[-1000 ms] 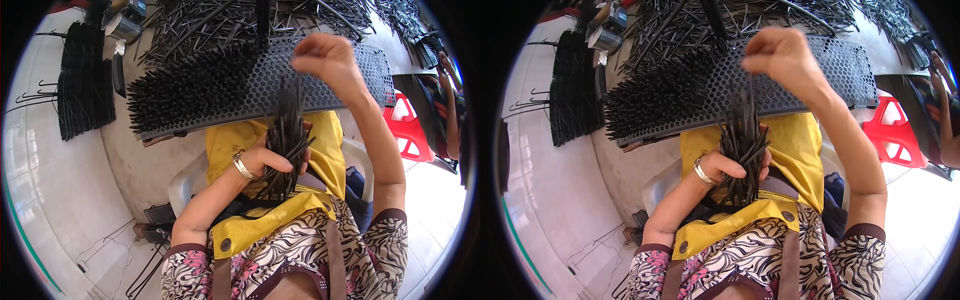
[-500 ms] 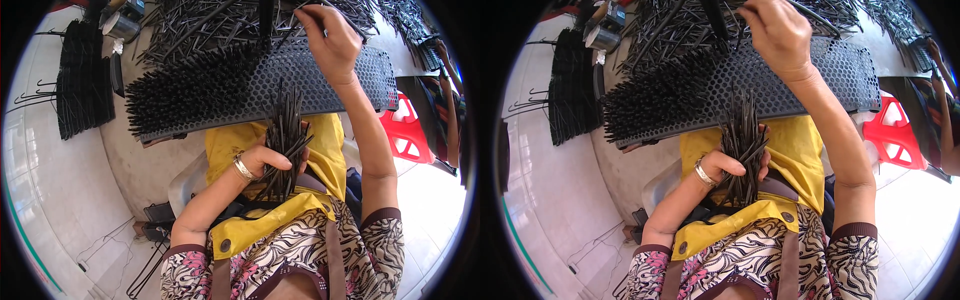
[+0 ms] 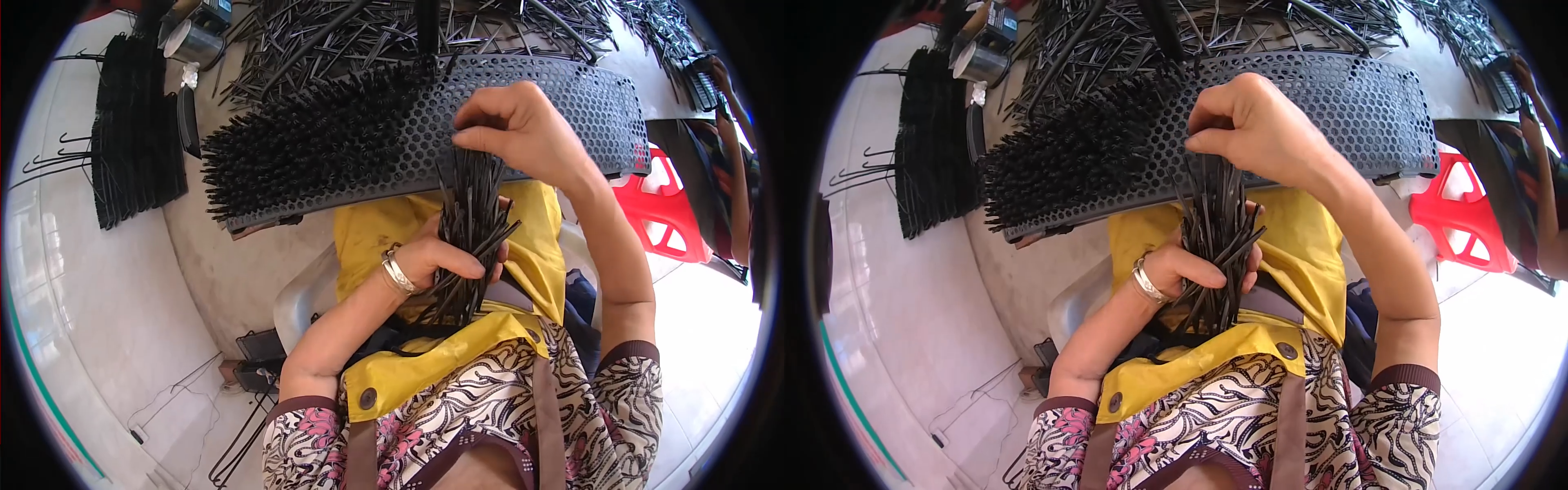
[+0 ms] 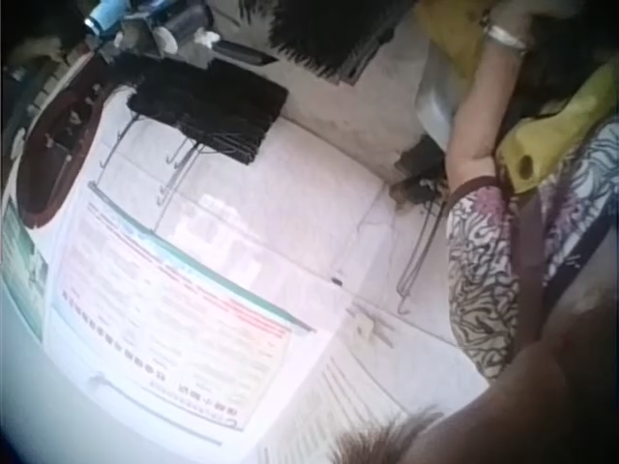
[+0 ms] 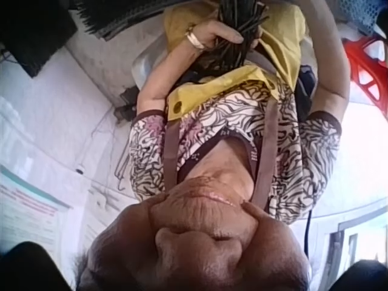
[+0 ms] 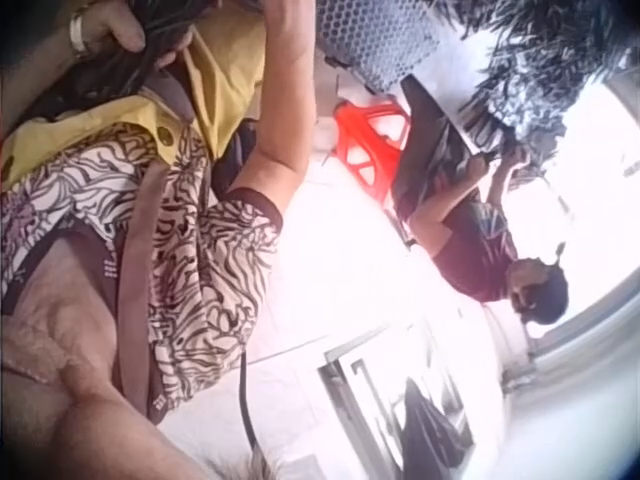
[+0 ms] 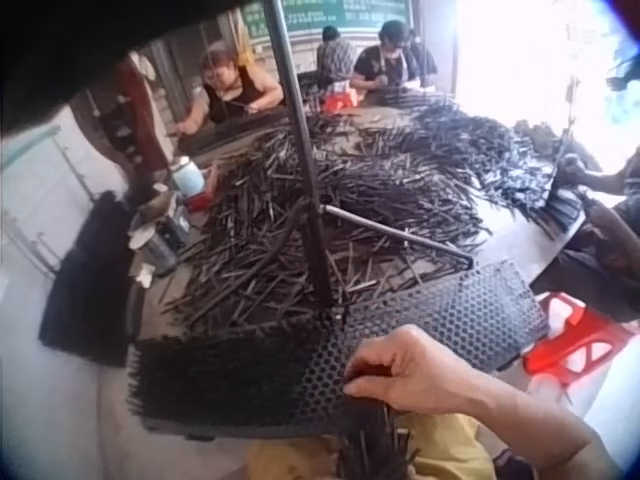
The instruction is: Inserting small black plastic rods into a curved mesh frame at a workstation.
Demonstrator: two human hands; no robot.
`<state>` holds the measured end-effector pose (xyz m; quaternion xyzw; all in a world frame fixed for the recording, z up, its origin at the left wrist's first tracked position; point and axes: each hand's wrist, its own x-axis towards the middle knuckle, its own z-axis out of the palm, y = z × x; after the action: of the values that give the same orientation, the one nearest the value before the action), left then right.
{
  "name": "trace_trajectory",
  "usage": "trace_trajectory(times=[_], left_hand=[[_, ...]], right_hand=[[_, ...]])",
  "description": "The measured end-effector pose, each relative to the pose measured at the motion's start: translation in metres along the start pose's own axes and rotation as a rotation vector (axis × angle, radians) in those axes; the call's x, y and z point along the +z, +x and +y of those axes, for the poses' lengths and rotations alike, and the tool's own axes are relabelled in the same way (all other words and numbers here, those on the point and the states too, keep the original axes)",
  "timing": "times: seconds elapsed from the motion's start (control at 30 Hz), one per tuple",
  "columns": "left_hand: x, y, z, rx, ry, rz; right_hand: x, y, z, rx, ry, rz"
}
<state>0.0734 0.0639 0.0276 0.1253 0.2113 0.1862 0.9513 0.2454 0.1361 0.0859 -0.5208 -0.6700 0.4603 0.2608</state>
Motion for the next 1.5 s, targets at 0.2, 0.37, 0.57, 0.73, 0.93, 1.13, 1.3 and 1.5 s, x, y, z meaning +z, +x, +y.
trace_trajectory(times=[0.2, 0.37, 0.57, 0.73, 0.93, 1.13, 1.3, 1.5], left_hand=[[-0.006, 0.0, -0.005, 0.023, -0.013, -0.022], [-0.011, 0.0, -0.004, 0.032, 0.004, -0.039], [-0.009, -0.001, -0.002, 0.009, 0.024, -0.021], [-0.006, 0.0, -0.003, 0.01, 0.056, -0.017], [-0.006, -0.004, -0.003, 0.029, 0.066, -0.011], [-0.001, -0.007, -0.002, 0.047, 0.031, 0.023], [0.006, -0.007, -0.004, 0.085, 0.109, 0.093], [-0.002, -0.008, -0.004, 0.037, 0.152, 0.137]], right_hand=[[-0.012, 0.006, 0.008, -0.186, 0.066, 0.676], [-0.005, 0.024, -0.014, -0.406, -0.078, 0.961], [0.001, 0.04, 0.018, -0.619, -0.583, 0.806], [0.004, 0.054, 0.031, -0.669, -0.487, 0.558], [-0.003, 0.024, 0.0, -0.513, -0.431, 0.577], [0.002, -0.033, -0.011, 0.067, 0.055, 0.191], [0.005, -0.035, 0.001, 0.15, 0.335, 0.136], [0.005, -0.038, 0.006, 0.205, 0.324, 0.19]])
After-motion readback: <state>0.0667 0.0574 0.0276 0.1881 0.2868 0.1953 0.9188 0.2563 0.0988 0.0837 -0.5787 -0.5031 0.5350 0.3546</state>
